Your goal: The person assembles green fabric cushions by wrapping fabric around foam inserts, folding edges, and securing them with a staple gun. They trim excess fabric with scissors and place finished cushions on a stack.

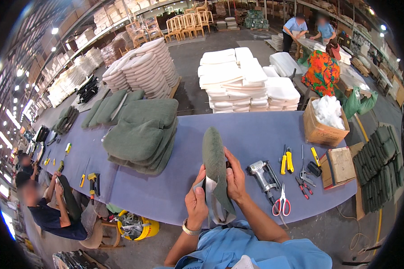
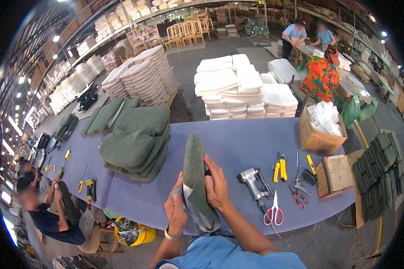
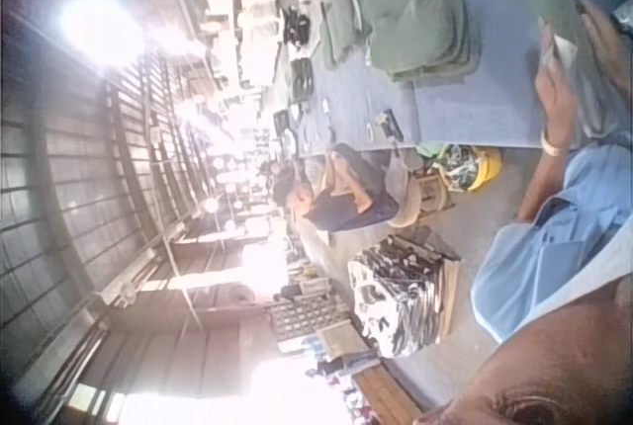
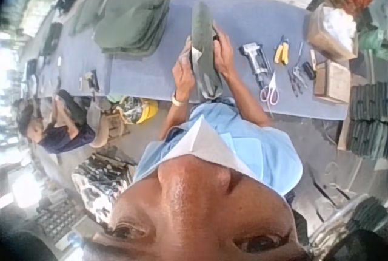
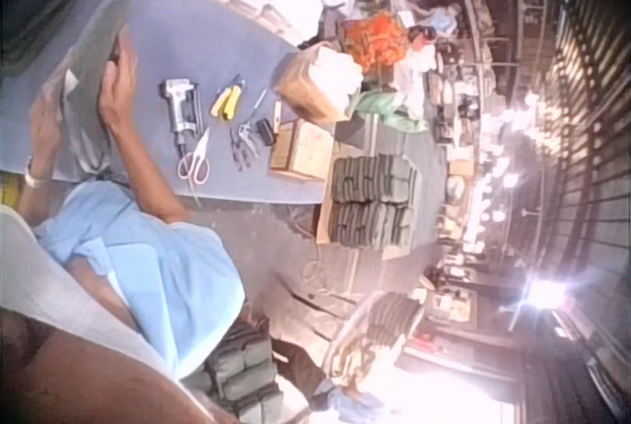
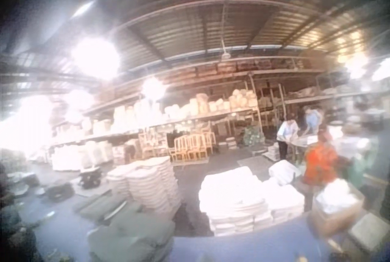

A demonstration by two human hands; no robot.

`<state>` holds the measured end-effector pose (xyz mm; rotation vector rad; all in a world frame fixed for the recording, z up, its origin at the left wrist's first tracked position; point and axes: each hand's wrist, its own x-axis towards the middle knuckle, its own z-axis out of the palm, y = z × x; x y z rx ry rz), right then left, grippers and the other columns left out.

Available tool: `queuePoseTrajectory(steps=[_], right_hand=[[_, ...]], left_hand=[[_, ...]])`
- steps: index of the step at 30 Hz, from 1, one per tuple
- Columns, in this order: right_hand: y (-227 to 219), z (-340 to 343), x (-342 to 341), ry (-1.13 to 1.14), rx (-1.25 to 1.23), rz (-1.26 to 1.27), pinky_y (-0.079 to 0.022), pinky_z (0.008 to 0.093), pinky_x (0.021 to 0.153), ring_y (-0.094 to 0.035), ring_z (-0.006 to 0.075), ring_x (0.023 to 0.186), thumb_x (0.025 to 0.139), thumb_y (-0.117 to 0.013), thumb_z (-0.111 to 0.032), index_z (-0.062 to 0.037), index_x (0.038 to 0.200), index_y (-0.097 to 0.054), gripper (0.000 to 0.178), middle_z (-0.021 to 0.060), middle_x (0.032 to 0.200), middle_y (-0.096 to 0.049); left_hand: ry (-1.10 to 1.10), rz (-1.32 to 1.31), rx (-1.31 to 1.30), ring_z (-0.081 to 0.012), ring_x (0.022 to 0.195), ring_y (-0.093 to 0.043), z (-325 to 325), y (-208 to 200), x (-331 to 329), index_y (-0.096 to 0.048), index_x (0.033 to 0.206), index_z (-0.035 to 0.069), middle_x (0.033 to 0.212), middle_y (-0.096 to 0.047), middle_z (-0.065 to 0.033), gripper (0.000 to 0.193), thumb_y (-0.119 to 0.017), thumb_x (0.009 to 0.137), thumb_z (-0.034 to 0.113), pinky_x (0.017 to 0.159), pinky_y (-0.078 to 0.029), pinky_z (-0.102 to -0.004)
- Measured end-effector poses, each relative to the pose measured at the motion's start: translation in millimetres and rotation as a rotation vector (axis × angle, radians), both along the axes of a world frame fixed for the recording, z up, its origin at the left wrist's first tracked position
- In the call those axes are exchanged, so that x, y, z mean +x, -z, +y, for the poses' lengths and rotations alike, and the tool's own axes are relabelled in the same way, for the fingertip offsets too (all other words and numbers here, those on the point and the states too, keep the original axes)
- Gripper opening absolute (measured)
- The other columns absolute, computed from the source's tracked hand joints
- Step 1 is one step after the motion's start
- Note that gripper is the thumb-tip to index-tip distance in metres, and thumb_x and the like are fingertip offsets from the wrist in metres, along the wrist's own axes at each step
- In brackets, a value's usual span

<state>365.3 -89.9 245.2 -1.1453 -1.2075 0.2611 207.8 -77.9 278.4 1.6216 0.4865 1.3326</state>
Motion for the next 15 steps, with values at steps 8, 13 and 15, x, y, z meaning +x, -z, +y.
queuePoseTrajectory(steps=[8,13,15], right_hand=[[-52.7,-2.6,-0.9,-0.028,0.134,-0.232,-0.028,0.0456,0.121,-0.038,0.0389,0.148,0.098,-0.057,-0.026,0.0032,0.154,-0.041,0.065,0.0244,0.161,-0.038],[-47.2,11.3,3.5,-0.134,0.074,-0.185,-0.024,0.0459,0.124,-0.03,0.0397,0.153,0.095,-0.064,-0.026,0.0025,0.159,-0.03,0.077,0.0245,0.166,-0.028],[-44.8,15.0,4.5,-0.188,0.052,-0.156,-0.022,0.0457,0.125,-0.026,0.0399,0.155,0.094,-0.068,-0.026,0.002,0.161,-0.024,0.085,0.0249,0.167,-0.024]], left_hand=[[-0.008,0.088,0.083,-0.0353,0.148,-0.04,0.7,-10.0,4.8,-0.045,0.15,-0.009,0.157,-0.044,-0.0258,0.052,-0.035,0.112,0.026,0.122,-0.03,-0.044],[-0.013,0.108,0.108,-0.0355,0.149,-0.039,6.3,-10.3,14.1,-0.045,0.15,-0.009,0.158,-0.043,-0.0257,0.051,-0.035,0.112,0.025,0.122,-0.029,-0.044],[-0.015,0.109,0.108,-0.0355,0.149,-0.039,7.4,-10.0,16.0,-0.045,0.15,-0.008,0.158,-0.043,-0.0257,0.051,-0.035,0.112,0.025,0.122,-0.029,-0.0439]])
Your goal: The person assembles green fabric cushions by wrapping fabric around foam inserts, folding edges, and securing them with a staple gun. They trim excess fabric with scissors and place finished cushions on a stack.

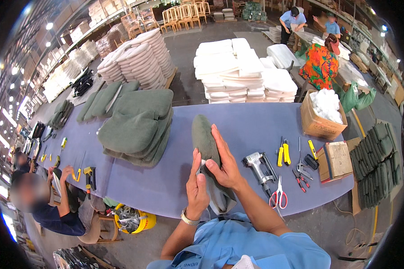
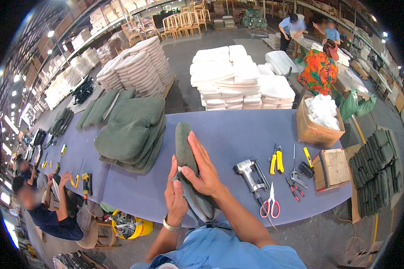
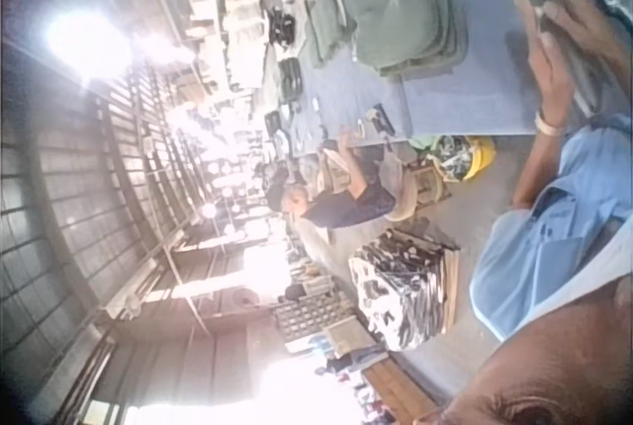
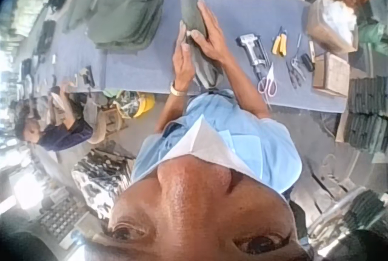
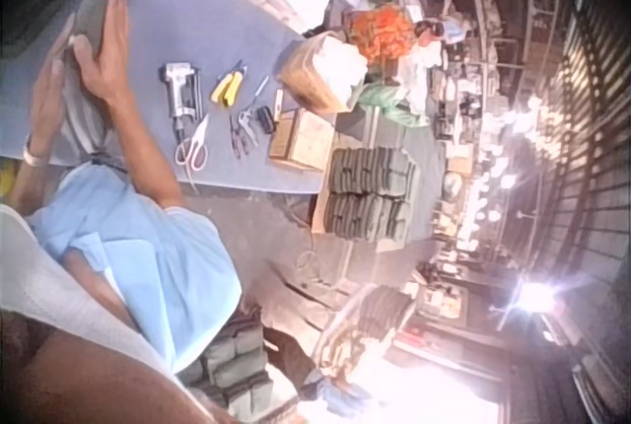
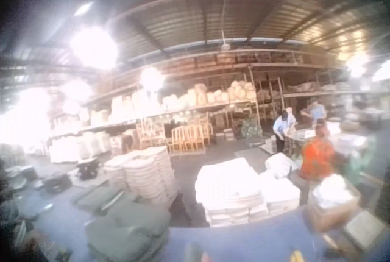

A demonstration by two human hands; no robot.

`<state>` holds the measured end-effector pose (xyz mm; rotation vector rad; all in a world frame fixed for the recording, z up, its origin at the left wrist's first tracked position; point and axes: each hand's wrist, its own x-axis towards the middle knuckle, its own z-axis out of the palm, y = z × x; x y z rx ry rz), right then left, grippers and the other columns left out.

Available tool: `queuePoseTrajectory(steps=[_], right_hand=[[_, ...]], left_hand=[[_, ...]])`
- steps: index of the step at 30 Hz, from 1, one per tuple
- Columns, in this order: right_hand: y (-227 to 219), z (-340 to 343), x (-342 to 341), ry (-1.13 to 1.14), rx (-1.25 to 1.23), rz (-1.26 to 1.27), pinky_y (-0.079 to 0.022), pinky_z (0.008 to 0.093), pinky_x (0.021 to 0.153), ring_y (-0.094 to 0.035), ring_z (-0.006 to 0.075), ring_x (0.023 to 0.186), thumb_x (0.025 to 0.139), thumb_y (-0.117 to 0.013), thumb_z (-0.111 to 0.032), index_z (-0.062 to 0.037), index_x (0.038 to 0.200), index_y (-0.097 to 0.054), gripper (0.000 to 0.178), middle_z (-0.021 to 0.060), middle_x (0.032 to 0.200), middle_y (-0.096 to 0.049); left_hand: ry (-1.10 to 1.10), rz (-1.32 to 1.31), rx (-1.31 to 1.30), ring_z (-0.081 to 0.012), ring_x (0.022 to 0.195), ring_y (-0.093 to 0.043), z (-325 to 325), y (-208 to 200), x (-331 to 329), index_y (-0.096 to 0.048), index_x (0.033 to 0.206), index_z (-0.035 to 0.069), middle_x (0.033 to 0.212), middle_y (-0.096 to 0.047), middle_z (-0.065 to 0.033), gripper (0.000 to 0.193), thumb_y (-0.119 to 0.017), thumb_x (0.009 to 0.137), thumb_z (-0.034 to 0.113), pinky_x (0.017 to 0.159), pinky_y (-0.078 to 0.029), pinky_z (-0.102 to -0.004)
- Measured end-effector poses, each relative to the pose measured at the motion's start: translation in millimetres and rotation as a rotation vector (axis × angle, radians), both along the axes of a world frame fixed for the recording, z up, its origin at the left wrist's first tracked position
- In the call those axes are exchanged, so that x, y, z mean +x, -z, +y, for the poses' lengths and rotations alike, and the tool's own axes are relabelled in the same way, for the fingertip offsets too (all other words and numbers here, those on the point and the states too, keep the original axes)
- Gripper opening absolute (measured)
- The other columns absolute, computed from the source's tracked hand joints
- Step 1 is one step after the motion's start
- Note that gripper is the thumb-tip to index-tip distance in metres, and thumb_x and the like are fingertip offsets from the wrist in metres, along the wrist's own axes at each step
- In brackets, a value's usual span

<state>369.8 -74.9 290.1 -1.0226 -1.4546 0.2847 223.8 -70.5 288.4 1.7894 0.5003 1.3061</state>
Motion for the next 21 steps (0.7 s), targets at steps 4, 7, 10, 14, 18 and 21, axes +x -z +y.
queuePoseTrajectory(steps=[4,7,10,14,18,21], right_hand=[[-0.9,-2.9,-2.7,-0.062,-0.05,-0.002,-0.021,0.0445,0.126,-0.022,0.0401,0.156,0.087,-0.075,-0.021,0.0018,0.163,-0.015,0.099,0.0274,0.168,-0.019],[1.1,-10.5,-5.3,-0.084,-0.081,-0.014,-0.021,0.0446,0.126,-0.021,0.0406,0.156,0.082,-0.076,-0.016,0.0021,0.163,-0.014,0.104,0.0287,0.168,-0.018],[4.5,-19.1,-7.4,-0.091,-0.082,-0.015,-0.021,0.0451,0.126,-0.02,0.0412,0.156,0.079,-0.073,-0.01,0.0021,0.163,-0.013,0.104,0.0293,0.168,-0.017],[1.8,-29.6,-6.9,-0.005,-0.088,-0.048,-0.025,0.0455,0.125,-0.026,0.0423,0.154,0.077,-0.07,-0.004,0.0028,0.162,-0.019,0.099,0.0299,0.166,-0.022],[-5.5,-29.0,-1.4,0.22,0.033,-0.096,-0.041,0.0438,0.116,-0.048,0.0425,0.142,0.08,-0.07,0.0,0.004,0.151,-0.043,0.077,0.0295,0.154,-0.045],[-12.3,-26.0,2.8,0.27,0.022,0.037,-0.051,0.0412,0.106,-0.061,0.0398,0.128,0.086,-0.069,0.0,0.0039,0.139,-0.056,0.054,0.0266,0.142,-0.059]], left_hand=[[-0.009,0.003,-0.007,-0.0356,0.149,-0.038,1.4,2.1,-0.1,-0.045,0.15,-0.008,0.158,-0.042,-0.0257,0.05,-0.036,0.112,0.024,0.122,-0.028,-0.0438],[-0.013,0.009,-0.015,-0.0357,0.15,-0.037,2.1,2.8,-2.8,-0.045,0.15,-0.008,0.159,-0.041,-0.0256,0.05,-0.036,0.111,0.023,0.122,-0.028,-0.0438],[-0.01,0.018,-0.024,-0.0358,0.15,-0.037,3.1,3.3,-5.2,-0.045,0.15,-0.007,0.159,-0.041,-0.0256,0.05,-0.036,0.111,0.022,0.122,-0.028,-0.0437],[-0.006,0.045,-0.024,-0.0359,0.15,-0.036,6.8,4.8,-7.3,-0.045,0.15,-0.007,0.16,-0.04,-0.0255,0.049,-0.036,0.111,0.022,0.123,-0.027,-0.0437],[0.007,0.054,-0.001,-0.036,0.15,-0.036,13.0,1.3,-5.3,-0.045,0.149,-0.007,0.16,-0.04,-0.0255,0.048,-0.037,0.111,0.021,0.123,-0.027,-0.0436],[0.028,0.051,-0.01,-0.0359,0.15,-0.038,17.9,3.5,-0.1,-0.047,0.148,-0.008,0.158,-0.042,-0.0253,0.047,-0.037,0.111,0.02,0.122,-0.028,-0.0434]])
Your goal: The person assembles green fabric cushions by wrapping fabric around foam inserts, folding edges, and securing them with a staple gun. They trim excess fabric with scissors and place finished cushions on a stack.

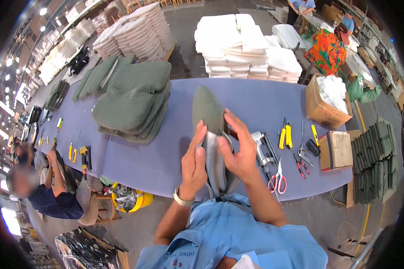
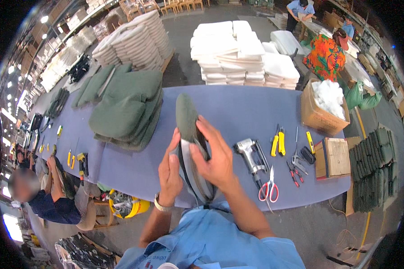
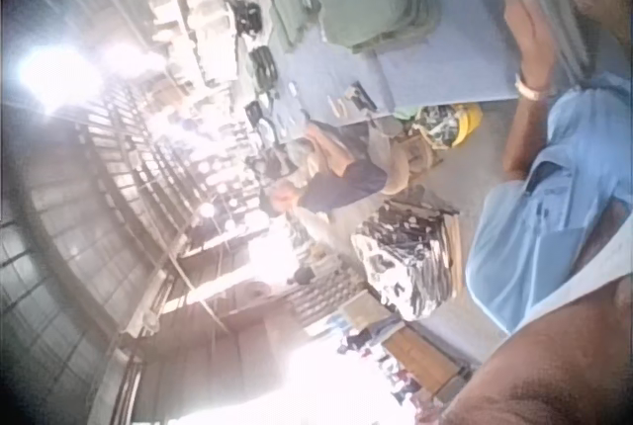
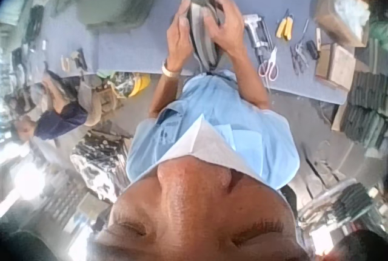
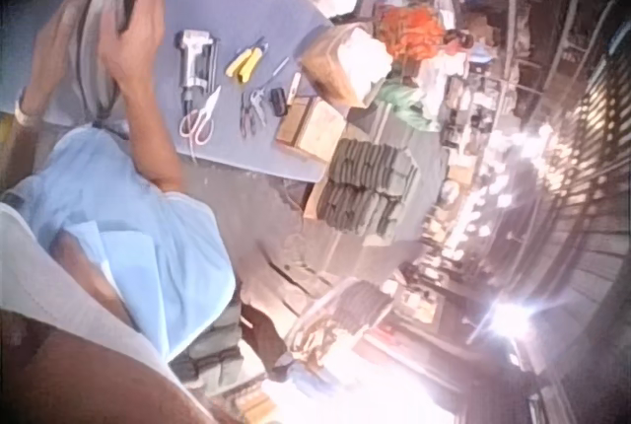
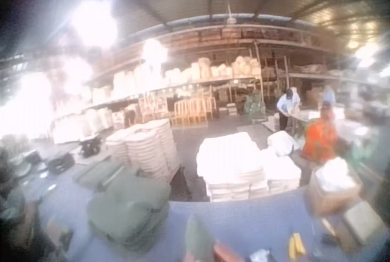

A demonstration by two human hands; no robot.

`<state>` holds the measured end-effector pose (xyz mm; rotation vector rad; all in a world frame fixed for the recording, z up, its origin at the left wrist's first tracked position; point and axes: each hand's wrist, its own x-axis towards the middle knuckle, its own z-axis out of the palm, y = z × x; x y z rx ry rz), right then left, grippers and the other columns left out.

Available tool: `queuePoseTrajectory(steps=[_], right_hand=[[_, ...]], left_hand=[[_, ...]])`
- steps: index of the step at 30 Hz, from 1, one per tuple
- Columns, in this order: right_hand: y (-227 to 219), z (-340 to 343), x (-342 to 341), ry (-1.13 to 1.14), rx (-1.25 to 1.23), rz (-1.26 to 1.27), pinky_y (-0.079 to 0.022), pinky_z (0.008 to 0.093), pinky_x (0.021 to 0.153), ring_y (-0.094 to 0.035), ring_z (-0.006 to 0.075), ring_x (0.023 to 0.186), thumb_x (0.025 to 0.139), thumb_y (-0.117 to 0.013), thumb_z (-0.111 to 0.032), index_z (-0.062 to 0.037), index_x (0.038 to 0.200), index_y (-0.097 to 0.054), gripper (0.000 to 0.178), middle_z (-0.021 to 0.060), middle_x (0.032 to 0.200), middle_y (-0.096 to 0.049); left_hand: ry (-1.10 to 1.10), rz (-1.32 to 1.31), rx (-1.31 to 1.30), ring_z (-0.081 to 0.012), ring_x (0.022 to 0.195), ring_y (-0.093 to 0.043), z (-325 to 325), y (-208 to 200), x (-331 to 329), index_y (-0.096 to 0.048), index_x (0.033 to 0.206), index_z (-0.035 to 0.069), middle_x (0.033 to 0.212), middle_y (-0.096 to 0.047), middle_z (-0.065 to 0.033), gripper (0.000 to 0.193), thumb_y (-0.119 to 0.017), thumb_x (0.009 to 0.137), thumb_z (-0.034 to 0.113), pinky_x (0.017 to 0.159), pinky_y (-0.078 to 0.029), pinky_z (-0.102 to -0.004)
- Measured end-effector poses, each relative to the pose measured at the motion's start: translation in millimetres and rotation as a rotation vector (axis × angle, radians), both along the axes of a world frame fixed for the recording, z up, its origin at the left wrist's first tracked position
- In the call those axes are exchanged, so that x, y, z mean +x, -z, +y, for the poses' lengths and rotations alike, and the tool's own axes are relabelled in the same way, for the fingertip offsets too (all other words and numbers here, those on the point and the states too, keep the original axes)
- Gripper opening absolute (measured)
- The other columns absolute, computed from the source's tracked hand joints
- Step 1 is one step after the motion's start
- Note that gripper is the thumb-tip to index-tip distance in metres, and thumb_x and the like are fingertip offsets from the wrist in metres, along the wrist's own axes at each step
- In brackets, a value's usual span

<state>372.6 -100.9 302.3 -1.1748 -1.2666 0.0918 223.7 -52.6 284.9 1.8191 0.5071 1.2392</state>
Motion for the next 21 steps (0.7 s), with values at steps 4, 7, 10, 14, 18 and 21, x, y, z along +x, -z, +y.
queuePoseTrajectory(steps=[4,7,10,14,18,21], right_hand=[[2.1,4.9,13.9,-0.009,0.023,0.078,-0.058,0.0383,0.094,-0.07,0.031,0.115,0.093,-0.071,-0.004,0.0012,0.116,-0.067,0.024,0.0231,0.129,-0.068],[0.9,6.3,18.2,-0.019,0.009,0.132,-0.058,0.0351,0.086,-0.072,0.0267,0.104,0.095,-0.071,-0.008,0.0009,0.098,-0.067,0.011,0.0207,0.122,-0.071],[7.4,7.2,22.2,-0.047,-0.028,0.184,-0.057,0.0344,0.086,-0.072,0.0261,0.101,0.096,-0.071,-0.011,0.0007,0.093,-0.064,0.014,0.0193,0.12,-0.072],[11.5,7.3,18.8,-0.116,-0.009,0.323,-0.054,0.0343,0.086,-0.071,0.0246,0.099,0.097,-0.071,-0.013,0.0004,0.089,-0.062,0.018,0.0183,0.119,-0.073],[-1.7,2.7,17.7,-0.046,-0.026,0.148,-0.053,0.0345,0.082,-0.068,0.0246,0.093,0.096,-0.071,-0.013,0.0,0.085,-0.062,0.019,0.0166,0.11,-0.072],[-6.0,0.4,16.7,-0.021,-0.023,0.068,-0.052,0.0348,0.079,-0.066,0.0255,0.088,0.095,-0.071,-0.011,0.0001,0.085,-0.063,0.017,0.0146,0.1,-0.07]], left_hand=[[-0.009,-0.04,-0.002,-0.0353,0.149,-0.039,5.4,-4.8,10.2,-0.049,0.147,-0.008,0.157,-0.044,-0.0256,0.048,-0.037,0.113,0.024,0.122,-0.03,-0.0434],[-0.002,-0.043,-0.021,-0.035,0.148,-0.04,4.3,-4.6,10.7,-0.049,0.147,-0.008,0.157,-0.044,-0.0256,0.049,-0.036,0.113,0.025,0.122,-0.03,-0.0433],[0.012,-0.046,-0.049,-0.0346,0.148,-0.04,4.8,-3.0,9.2,-0.049,0.147,-0.007,0.157,-0.044,-0.0256,0.05,-0.036,0.113,0.027,0.121,-0.031,-0.0431],[0.014,-0.045,-0.088,-0.0338,0.148,-0.041,4.9,-2.3,6.2,-0.049,0.146,-0.007,0.157,-0.044,-0.025,0.05,-0.037,0.113,0.027,0.121,-0.031,-0.0428],[0.0,-0.024,-0.074,-0.0333,0.146,-0.043,7.2,-1.3,-0.3,-0.051,0.146,-0.006,0.156,-0.047,-0.0244,0.047,-0.045,0.111,0.024,0.12,-0.033,-0.0425],[-0.06,0.043,-0.024,-0.0331,0.144,-0.047,4.7,-11.5,-2.8,-0.053,0.145,-0.004,0.153,-0.05,-0.0241,0.044,-0.051,0.108,0.019,0.119,-0.035,-0.0421]])
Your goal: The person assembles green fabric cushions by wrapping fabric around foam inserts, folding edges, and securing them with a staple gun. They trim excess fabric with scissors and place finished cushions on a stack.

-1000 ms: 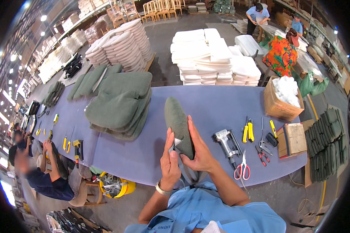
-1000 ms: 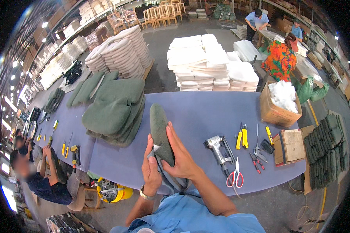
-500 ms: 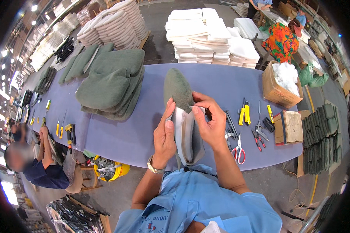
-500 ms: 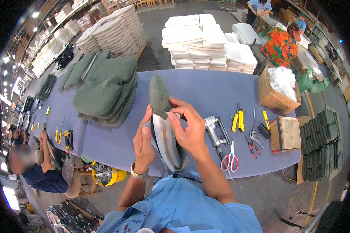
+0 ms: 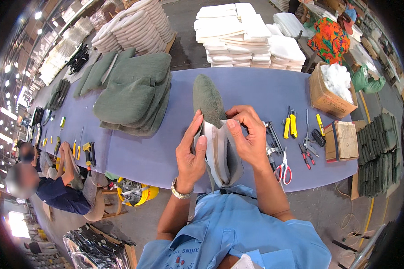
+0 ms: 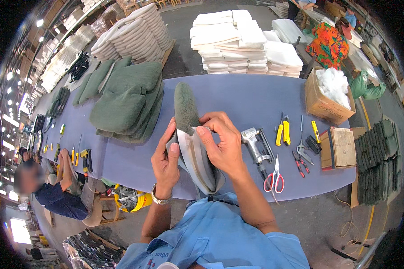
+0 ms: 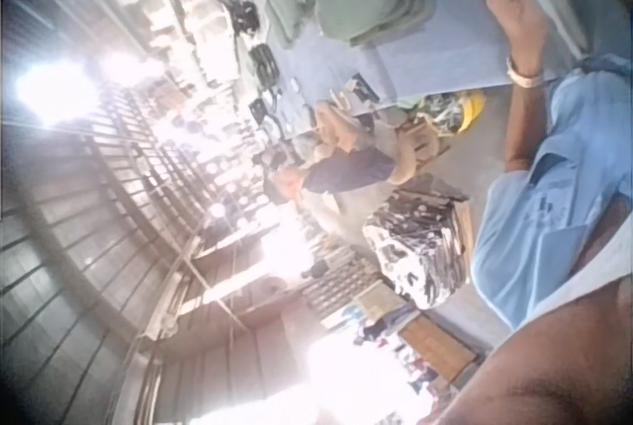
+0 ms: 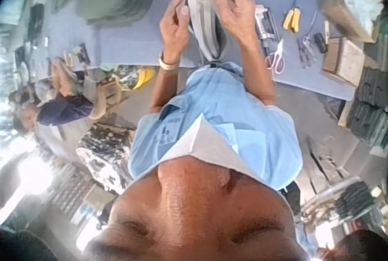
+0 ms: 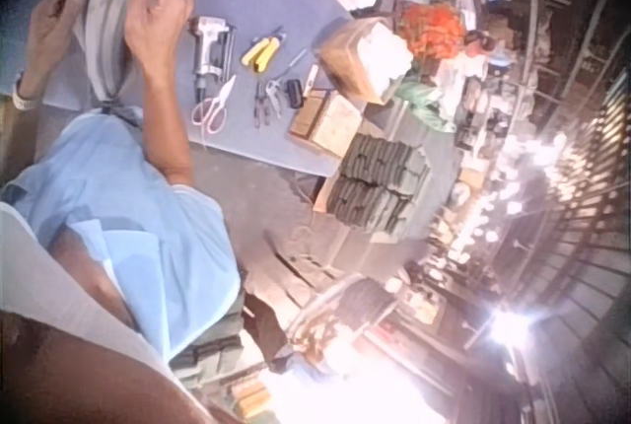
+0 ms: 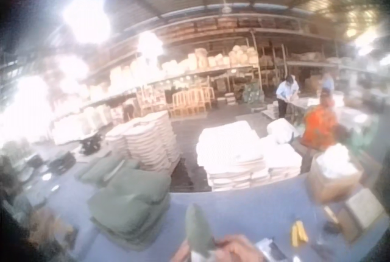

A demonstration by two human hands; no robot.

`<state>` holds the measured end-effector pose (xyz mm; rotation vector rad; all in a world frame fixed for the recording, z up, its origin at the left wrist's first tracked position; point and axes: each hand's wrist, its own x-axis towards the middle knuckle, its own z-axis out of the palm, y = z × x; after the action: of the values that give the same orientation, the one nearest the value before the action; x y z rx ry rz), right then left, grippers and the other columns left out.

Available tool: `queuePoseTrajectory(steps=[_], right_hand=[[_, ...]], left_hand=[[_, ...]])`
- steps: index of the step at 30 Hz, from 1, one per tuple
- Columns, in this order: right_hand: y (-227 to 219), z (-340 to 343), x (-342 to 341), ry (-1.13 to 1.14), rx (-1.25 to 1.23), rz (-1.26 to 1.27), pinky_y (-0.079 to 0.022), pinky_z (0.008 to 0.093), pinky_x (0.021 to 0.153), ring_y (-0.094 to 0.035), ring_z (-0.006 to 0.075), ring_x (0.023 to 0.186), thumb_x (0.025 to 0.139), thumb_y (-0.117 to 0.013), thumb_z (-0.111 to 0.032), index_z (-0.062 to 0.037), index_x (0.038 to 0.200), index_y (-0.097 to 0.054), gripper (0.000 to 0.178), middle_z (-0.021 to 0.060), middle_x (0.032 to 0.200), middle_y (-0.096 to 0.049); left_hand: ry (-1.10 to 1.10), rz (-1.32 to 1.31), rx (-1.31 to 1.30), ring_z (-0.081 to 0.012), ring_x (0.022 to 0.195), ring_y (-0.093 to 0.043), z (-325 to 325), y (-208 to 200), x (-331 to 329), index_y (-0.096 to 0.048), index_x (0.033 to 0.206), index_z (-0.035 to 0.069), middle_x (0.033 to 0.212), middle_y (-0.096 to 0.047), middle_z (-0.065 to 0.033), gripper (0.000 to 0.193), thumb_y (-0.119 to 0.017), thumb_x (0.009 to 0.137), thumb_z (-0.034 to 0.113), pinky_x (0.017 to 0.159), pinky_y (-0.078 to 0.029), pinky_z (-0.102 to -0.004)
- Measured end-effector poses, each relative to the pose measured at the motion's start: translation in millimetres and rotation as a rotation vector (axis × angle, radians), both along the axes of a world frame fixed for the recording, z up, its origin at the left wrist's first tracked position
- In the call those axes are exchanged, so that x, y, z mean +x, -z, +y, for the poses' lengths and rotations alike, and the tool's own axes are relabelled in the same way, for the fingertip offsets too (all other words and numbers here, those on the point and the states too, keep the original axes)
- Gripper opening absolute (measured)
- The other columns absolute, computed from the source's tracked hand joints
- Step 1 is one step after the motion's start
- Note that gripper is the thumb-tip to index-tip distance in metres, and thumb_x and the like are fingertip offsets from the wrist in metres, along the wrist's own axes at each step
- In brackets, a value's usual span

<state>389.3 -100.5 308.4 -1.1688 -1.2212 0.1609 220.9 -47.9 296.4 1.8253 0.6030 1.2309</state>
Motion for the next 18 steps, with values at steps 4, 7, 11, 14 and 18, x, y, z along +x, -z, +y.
queuePoseTrajectory(steps=[4,7,11,14,18], right_hand=[[-0.9,-3.3,-2.9,-0.072,-0.005,-0.023,-0.051,0.0346,0.077,-0.064,0.0267,0.084,0.094,-0.07,-0.01,0.0005,0.087,-0.063,0.014,0.0134,0.092,-0.066],[7.6,-5.0,-2.9,-0.148,-0.02,-0.028,-0.05,0.0346,0.075,-0.063,0.0268,0.082,0.095,-0.069,-0.011,0.0005,0.087,-0.062,0.016,0.0131,0.09,-0.064],[11.8,-14.4,-3.1,-0.293,-0.094,-0.019,-0.049,0.0355,0.072,-0.062,0.0267,0.079,0.097,-0.068,-0.014,0.0003,0.086,-0.061,0.019,0.0123,0.087,-0.063],[14.2,-19.6,-3.6,-0.342,-0.116,-0.055,-0.048,0.0375,0.068,-0.061,0.0291,0.076,0.098,-0.066,-0.017,0.0001,0.085,-0.06,0.022,0.013,0.083,-0.061],[17.9,-23.3,0.1,-0.326,-0.165,-0.073,-0.048,0.0393,0.067,-0.062,0.0313,0.075,0.098,-0.065,-0.016,0.001,0.085,-0.061,0.022,0.0141,0.082,-0.061]], left_hand=[[-0.011,0.022,0.092,-0.0305,0.138,-0.054,23.7,-14.8,-6.0,-0.06,0.139,-0.003,0.148,-0.057,-0.0214,0.04,-0.055,0.106,0.019,0.114,-0.04,-0.0396],[-0.001,0.034,0.113,-0.0257,0.131,-0.059,59.3,-44.2,-4.8,-0.066,0.131,-0.002,0.143,-0.062,-0.0186,0.037,-0.054,0.106,0.021,0.11,-0.043,-0.0368],[0.114,0.029,0.108,-0.0198,0.118,-0.063,96.9,-72.1,16.3,-0.071,0.123,-0.003,0.131,-0.069,-0.0155,0.039,-0.052,0.108,0.028,0.103,-0.046,-0.0332],[0.208,0.106,-0.002,-0.0169,0.107,-0.065,123.7,-63.4,37.0,-0.075,0.112,-0.004,0.117,-0.074,-0.0126,0.045,-0.051,0.109,0.034,0.097,-0.048,-0.03],[0.285,0.128,-0.183,-0.0138,0.093,-0.065,141.7,-30.1,52.2,-0.079,0.091,-0.003,0.098,-0.077,-0.0119,0.058,-0.045,0.11,0.041,0.085,-0.048,-0.0279]])
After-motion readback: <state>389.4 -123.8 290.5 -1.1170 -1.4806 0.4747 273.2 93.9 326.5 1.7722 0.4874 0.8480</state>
